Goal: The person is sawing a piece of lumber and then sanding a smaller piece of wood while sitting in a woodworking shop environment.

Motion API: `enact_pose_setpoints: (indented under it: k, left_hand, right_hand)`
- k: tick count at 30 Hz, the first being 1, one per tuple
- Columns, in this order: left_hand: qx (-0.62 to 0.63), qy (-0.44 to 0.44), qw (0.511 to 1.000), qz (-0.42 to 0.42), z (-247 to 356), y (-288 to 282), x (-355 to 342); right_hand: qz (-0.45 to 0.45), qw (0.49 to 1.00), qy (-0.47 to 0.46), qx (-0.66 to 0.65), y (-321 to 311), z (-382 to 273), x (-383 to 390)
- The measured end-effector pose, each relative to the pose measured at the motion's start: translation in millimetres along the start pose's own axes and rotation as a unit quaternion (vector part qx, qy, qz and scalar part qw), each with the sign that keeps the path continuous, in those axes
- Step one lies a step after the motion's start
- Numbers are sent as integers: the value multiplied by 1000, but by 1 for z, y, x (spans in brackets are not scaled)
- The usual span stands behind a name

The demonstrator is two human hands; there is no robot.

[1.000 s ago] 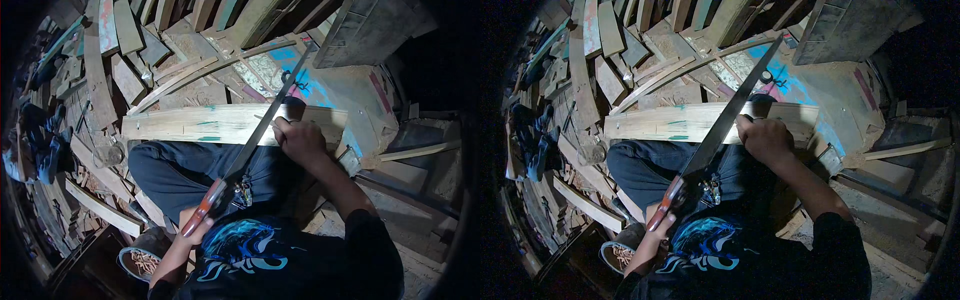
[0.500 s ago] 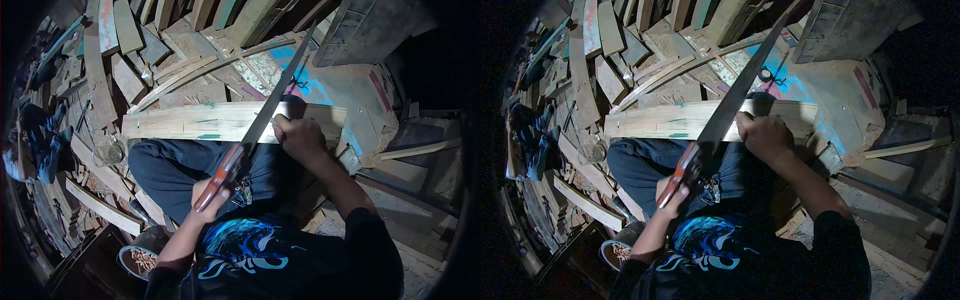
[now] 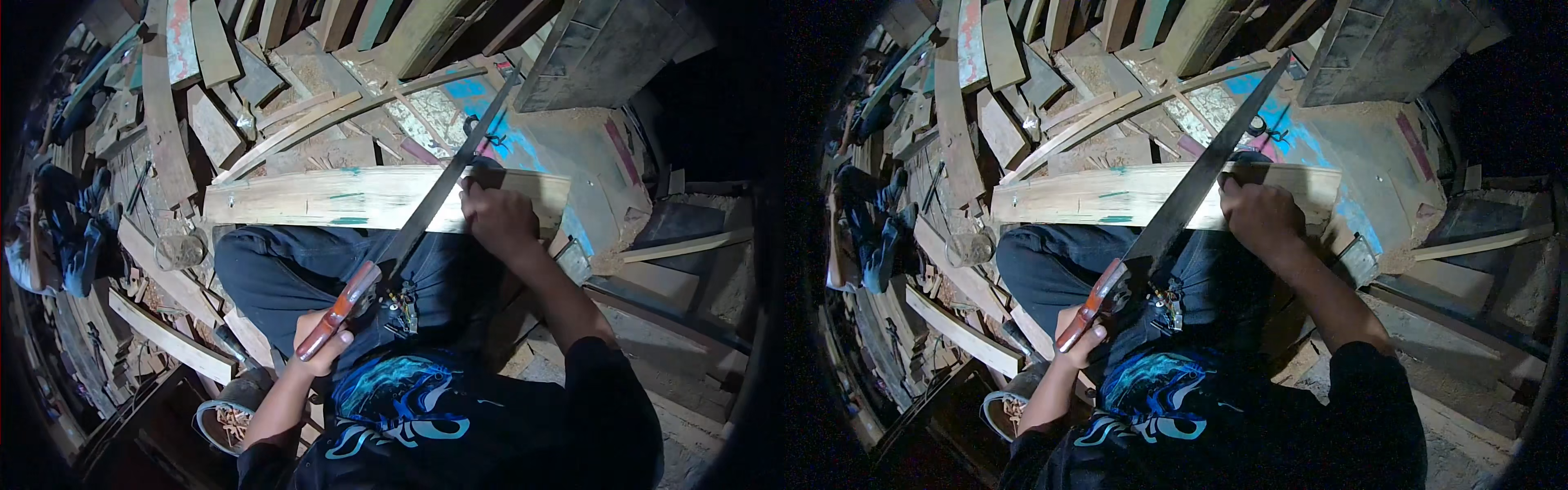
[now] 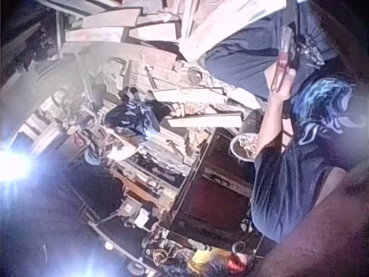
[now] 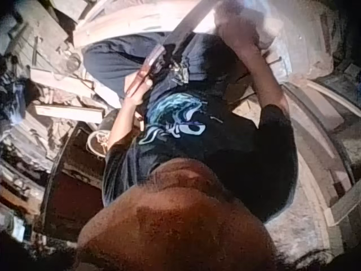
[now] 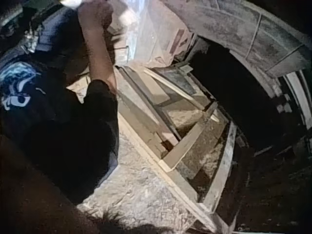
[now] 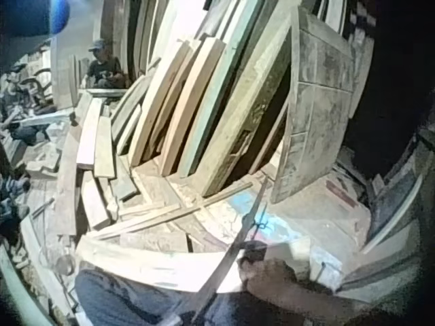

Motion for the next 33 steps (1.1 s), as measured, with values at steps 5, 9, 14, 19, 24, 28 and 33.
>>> enact_pose_setpoints:
  k: [5,9,14,19,24,28,33]
  left_hand:
    - [-19,6,1000,-9,3,-9,5]
    - [-16,-38,999,-4,-4,-25,21]
    - [2,-24,1000,-11,-11,-16,20]
    - [25,26,999,0,12,30,-46]
    - [-9,60,998,-10,14,34,-38]
    - [-39,-40,998,27,-8,6,32]
    - [-47,-19,999,-2,-8,3,25]
  right_hand:
    - [10,999,41,14,-3,-2,2]
    - [64,997,27,-46,-5,-1,4]
    - [37,999,-15,-17,-6,-3,4]
    - [58,997,-30,-29,-2,-5,9]
    - [-5,1000,-16,-4,1,-7,7]
    - [-1,998,32,-59,-6,-3,5]
    - [-54,996,22,-70,-2,0,6]
Point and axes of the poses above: each hand's wrist, its own x-axis away from the middle knuckle, its own y-axis out of the palm, z = x × y, the point moved 4 cm from there along -x, towards the middle knuckle, and after that the axes turned 5 degrees about z, right-handed, at the moved point
